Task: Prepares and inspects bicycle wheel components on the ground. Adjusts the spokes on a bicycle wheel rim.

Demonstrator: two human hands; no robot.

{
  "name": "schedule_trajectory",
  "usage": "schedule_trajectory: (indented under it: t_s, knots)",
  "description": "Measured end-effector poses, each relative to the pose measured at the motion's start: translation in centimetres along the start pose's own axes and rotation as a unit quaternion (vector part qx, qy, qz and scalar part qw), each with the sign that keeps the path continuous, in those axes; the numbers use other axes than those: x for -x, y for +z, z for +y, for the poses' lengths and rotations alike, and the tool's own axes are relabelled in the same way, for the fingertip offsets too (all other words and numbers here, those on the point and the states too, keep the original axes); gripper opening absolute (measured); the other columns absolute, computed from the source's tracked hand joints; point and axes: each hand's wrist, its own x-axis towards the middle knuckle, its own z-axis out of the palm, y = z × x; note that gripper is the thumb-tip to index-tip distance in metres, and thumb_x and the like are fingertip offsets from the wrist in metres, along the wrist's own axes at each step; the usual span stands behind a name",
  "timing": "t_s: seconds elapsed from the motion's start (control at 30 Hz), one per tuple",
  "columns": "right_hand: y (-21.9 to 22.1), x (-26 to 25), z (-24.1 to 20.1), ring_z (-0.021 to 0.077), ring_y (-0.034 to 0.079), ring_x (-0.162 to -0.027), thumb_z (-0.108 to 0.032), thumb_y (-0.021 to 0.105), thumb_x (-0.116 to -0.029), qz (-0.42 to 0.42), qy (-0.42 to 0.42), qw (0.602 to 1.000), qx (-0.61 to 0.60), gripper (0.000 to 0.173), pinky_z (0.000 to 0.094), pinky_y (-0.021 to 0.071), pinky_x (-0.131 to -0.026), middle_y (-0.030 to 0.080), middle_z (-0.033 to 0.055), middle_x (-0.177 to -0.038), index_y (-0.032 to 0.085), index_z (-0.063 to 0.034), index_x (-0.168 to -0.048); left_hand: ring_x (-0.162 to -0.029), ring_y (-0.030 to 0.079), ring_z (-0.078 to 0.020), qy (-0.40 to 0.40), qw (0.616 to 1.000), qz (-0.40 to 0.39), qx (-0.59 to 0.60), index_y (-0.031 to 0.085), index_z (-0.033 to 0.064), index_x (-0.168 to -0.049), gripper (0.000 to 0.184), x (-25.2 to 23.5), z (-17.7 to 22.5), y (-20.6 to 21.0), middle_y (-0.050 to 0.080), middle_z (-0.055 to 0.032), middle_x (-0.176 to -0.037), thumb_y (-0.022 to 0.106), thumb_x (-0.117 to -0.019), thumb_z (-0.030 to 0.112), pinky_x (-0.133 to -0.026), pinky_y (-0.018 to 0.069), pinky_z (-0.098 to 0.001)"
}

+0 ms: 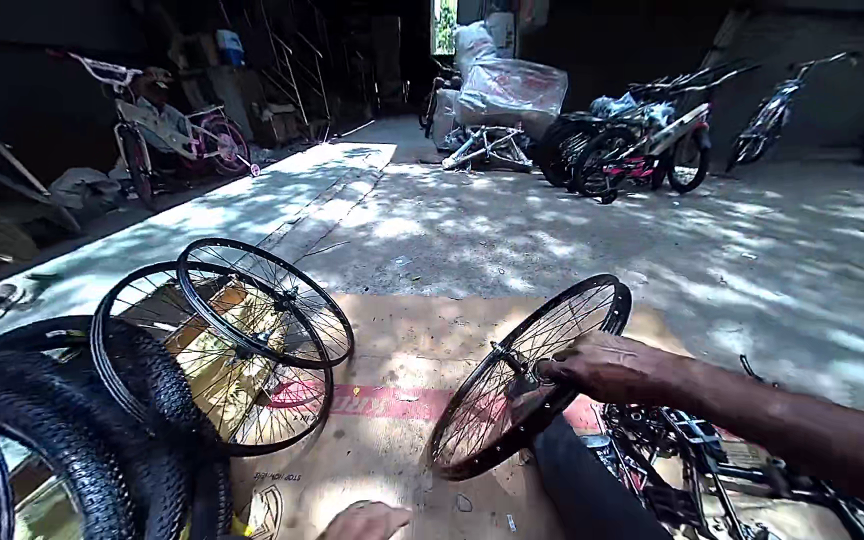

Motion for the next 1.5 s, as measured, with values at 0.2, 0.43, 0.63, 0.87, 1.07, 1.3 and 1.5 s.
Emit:
schedule_trajectory:
  t_s: [0.2,0.43,0.63,0.87,1.07,1.3,1.5]
  knots:
    - [-7.2,0.4,-8.8,0.0198,0.065,-0.064,-0.011,0.080,-0.0787,-0.034,-0.008,0.995,-0.094,0.033,0.0464,0.0532,-0.058,0.064,-0.0013,-0.070,0.067,-0.0210,-0.107,-0.136,0.054,-0.0351,0.096,0.989,0.104,0.041,0.047,0.0041,-0.151,0.078,-0.9,9.3,6.2,0.056,-0.0190,-0.146,0.080,-0.0853,0.032,-0.111,0.0468,-0.0545]
    - [-9.2,-1.1,-10.0,0.0212,0.064,-0.066,-0.012,0.087,-0.0729,0.118,0.053,0.972,-0.195,0.047,0.0470,0.0537,-0.062,0.064,0.0027,-0.075,0.061,-0.0111,-0.112,-0.087,0.074,-0.0162,0.061,0.952,0.089,0.287,0.041,-0.0018,-0.150,0.074,0.7,10.6,1.0,0.075,-0.0048,-0.111,0.071,-0.0823,-0.005,-0.072,0.0654,-0.0347]
    - [-1.6,-2.8,-12.7,0.0246,0.070,-0.111,-0.031,0.085,-0.0837,0.506,0.313,0.761,-0.260,0.065,0.0478,0.0589,-0.095,0.070,0.0123,-0.122,0.057,-0.0021,-0.135,-0.105,0.071,-0.0334,-0.012,0.907,0.132,0.399,0.036,-0.0077,-0.149,0.067,-0.9,5.5,-0.4,0.071,-0.0187,-0.118,0.063,-0.0868,-0.006,-0.086,0.0634,-0.0490]
    - [18.2,-0.5,-25.7,0.0291,0.069,-0.107,-0.037,0.074,-0.0931,0.212,0.553,0.468,-0.655,0.061,0.0503,0.0560,-0.096,0.069,0.0172,-0.118,0.053,0.0001,-0.137,-0.111,0.070,-0.0356,-0.064,0.911,0.102,0.396,0.029,0.0003,-0.151,0.069,-2.8,2.0,-0.8,0.069,-0.0198,-0.124,0.060,-0.0900,0.003,-0.094,0.0609,-0.0487]
    - [18.5,-1.4,-28.4,0.0269,0.067,-0.109,-0.034,0.069,-0.0987,0.151,0.490,0.359,-0.780,0.055,0.0466,0.0559,-0.091,0.066,0.0161,-0.122,0.049,-0.0042,-0.140,-0.107,0.071,-0.0335,-0.138,0.902,0.121,0.392,0.035,0.0069,-0.151,0.066,-5.0,0.5,-1.5,0.069,-0.0187,-0.124,0.056,-0.0886,0.001,-0.091,0.0612,-0.0466]
    - [20.6,-1.3,-26.7,0.0301,0.063,-0.104,-0.038,0.042,-0.1099,0.154,0.530,0.443,-0.706,0.043,0.0524,0.0524,-0.088,0.063,0.0184,-0.118,0.060,-0.0048,-0.131,-0.106,0.072,-0.0330,-0.141,0.902,0.117,0.391,0.039,0.0081,-0.148,0.057,-5.3,0.9,-1.6,0.071,-0.0175,-0.121,0.053,-0.0940,-0.002,-0.091,0.0609,-0.0450]
    - [19.8,-1.4,-27.0,0.0271,0.068,-0.104,-0.026,0.038,-0.1124,0.226,0.522,0.370,-0.735,0.036,0.0460,0.0557,-0.086,0.068,0.0173,-0.120,0.058,0.0002,-0.129,-0.102,0.072,-0.0230,-0.148,0.924,0.072,0.345,0.038,0.0157,-0.152,0.052,-7.8,4.4,-1.5,0.072,-0.0080,-0.121,0.054,-0.1027,0.011,-0.087,0.0592,-0.0410]
